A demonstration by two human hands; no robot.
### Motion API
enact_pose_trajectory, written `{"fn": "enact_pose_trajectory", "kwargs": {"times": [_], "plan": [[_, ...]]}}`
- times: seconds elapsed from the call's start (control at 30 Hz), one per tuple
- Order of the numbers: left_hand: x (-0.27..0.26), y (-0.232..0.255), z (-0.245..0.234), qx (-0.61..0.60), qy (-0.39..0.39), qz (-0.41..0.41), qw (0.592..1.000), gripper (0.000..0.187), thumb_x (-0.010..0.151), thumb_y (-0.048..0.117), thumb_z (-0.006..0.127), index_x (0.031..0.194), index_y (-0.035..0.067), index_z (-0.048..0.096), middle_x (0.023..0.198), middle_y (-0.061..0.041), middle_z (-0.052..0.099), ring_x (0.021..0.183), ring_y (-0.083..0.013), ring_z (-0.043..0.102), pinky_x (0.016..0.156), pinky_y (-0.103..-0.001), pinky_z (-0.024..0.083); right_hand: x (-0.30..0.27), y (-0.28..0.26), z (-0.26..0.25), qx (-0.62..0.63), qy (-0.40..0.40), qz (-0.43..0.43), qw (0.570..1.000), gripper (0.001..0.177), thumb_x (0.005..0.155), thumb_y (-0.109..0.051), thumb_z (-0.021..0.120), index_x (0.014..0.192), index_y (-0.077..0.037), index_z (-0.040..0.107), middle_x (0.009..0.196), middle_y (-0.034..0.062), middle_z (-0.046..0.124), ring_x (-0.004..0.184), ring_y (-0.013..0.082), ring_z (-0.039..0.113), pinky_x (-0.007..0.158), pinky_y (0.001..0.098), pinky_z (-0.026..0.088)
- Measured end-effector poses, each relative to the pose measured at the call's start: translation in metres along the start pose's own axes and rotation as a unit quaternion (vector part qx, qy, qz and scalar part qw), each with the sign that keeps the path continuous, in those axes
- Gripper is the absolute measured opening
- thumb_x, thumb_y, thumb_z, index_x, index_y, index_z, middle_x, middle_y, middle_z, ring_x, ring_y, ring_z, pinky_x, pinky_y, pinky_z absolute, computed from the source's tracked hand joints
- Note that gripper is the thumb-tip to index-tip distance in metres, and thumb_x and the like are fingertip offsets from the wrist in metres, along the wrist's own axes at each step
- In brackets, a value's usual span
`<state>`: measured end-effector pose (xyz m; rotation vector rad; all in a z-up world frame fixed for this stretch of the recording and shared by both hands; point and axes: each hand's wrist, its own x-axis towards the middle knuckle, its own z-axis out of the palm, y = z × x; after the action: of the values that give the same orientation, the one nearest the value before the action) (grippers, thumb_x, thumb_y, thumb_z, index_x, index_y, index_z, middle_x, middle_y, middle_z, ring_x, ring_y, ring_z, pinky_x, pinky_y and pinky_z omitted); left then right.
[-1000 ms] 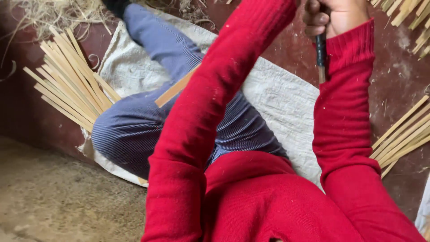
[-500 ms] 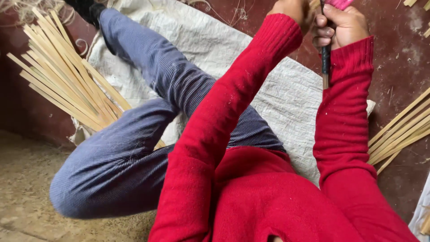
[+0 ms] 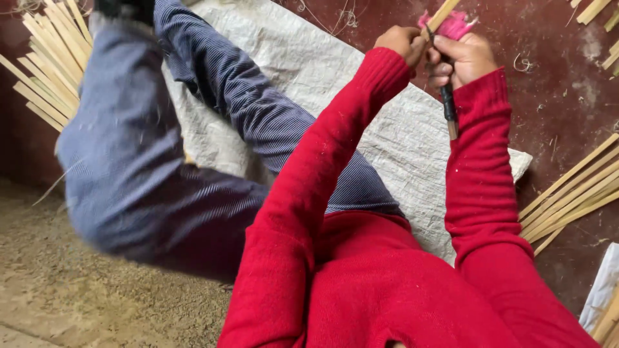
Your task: Shaving thin bamboo strips using a small knife while sitting on the floor
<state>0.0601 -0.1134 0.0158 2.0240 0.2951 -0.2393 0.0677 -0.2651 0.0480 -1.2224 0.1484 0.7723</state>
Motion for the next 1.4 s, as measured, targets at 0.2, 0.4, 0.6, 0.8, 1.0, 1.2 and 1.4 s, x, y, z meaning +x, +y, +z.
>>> {"fn": "enact_pose_trajectory", "kwargs": {"times": [0.2,0.4,0.6,0.8,1.0,1.2,1.4], "plan": [[0.019,-0.032,0.022,0.054,0.012,0.015,0.998,0.041,0.082,0.048,0.049,0.079,0.016,0.075,0.076,-0.011,0.077,0.073,-0.0329,0.074,0.065,-0.046,0.056,0.011,0.017,-0.01,-0.005,0.001,0.028,1.0,0.007,0.104,-0.022,0.064,0.102,-0.015,0.064,0.067,-0.0015,0.054,0.043,0.0015,0.039,0.038,0.0189,0.029],[0.011,-0.041,0.027,0.017,-0.026,0.019,0.999,0.038,0.087,0.051,0.058,0.103,0.027,0.082,0.088,-0.003,0.084,0.079,-0.0222,0.079,0.068,-0.036,0.061,0.014,0.016,-0.026,0.021,0.007,0.08,0.997,0.006,0.106,-0.019,0.06,0.102,-0.014,0.061,0.067,-0.0073,0.051,0.046,0.0011,0.035,0.041,0.017,0.029],[0.019,-0.072,0.033,0.017,0.016,0.007,1.0,0.048,0.084,0.06,0.05,0.098,0.029,0.084,0.082,-0.007,0.083,0.08,-0.0251,0.08,0.069,-0.039,0.057,0.027,0.032,-0.023,0.018,-0.045,0.094,0.994,0.004,0.108,-0.021,0.057,0.105,-0.019,0.057,0.071,-0.0086,0.044,0.049,-0.001,0.028,0.044,0.0145,0.025],[-0.029,-0.064,0.004,0.025,0.005,0.071,0.997,0.05,0.088,0.06,0.05,0.069,0.017,0.066,0.057,-0.005,0.054,0.059,-0.0194,0.053,0.058,-0.04,0.04,0.032,0.035,-0.047,0.055,-0.028,0.105,0.993,0.009,0.106,-0.02,0.06,0.113,-0.026,0.058,0.075,-0.0071,0.043,0.051,-0.0024,0.029,0.044,0.013,0.026],[-0.052,-0.032,-0.026,0.026,-0.032,0.011,0.999,0.038,0.094,0.043,0.056,0.085,0.017,0.082,0.071,-0.001,0.076,0.064,-0.0161,0.066,0.059,-0.037,0.046,0.029,0.005,-0.055,0.074,-0.054,0.12,0.988,0.009,0.109,-0.015,0.054,0.113,-0.023,0.052,0.078,-0.0058,0.047,0.052,-0.0011,0.035,0.046,0.0139,0.031],[-0.107,-0.02,-0.099,-0.01,-0.115,-0.02,0.993,0.034,0.101,0.037,0.057,0.092,0.011,0.078,0.063,0.001,0.063,0.045,-0.0068,0.049,0.039,-0.024,0.042,0.022,-0.025,-0.062,0.138,0.023,0.091,0.986,0.005,0.111,-0.017,0.052,0.106,-0.015,0.051,0.075,-0.0095,0.051,0.051,-0.0012,0.038,0.044,0.0129,0.033],[-0.138,-0.063,-0.097,-0.007,-0.099,-0.053,0.994,0.034,0.099,0.041,0.057,0.095,0.017,0.08,0.064,0.002,0.063,0.042,-0.0095,0.059,0.038,-0.025,0.043,0.029,-0.004,-0.048,0.103,-0.015,0.085,0.991,0.005,0.109,-0.018,0.054,0.112,-0.018,0.058,0.074,-0.0087,0.043,0.053,-0.0025,0.032,0.045,0.0114,0.027]]}}
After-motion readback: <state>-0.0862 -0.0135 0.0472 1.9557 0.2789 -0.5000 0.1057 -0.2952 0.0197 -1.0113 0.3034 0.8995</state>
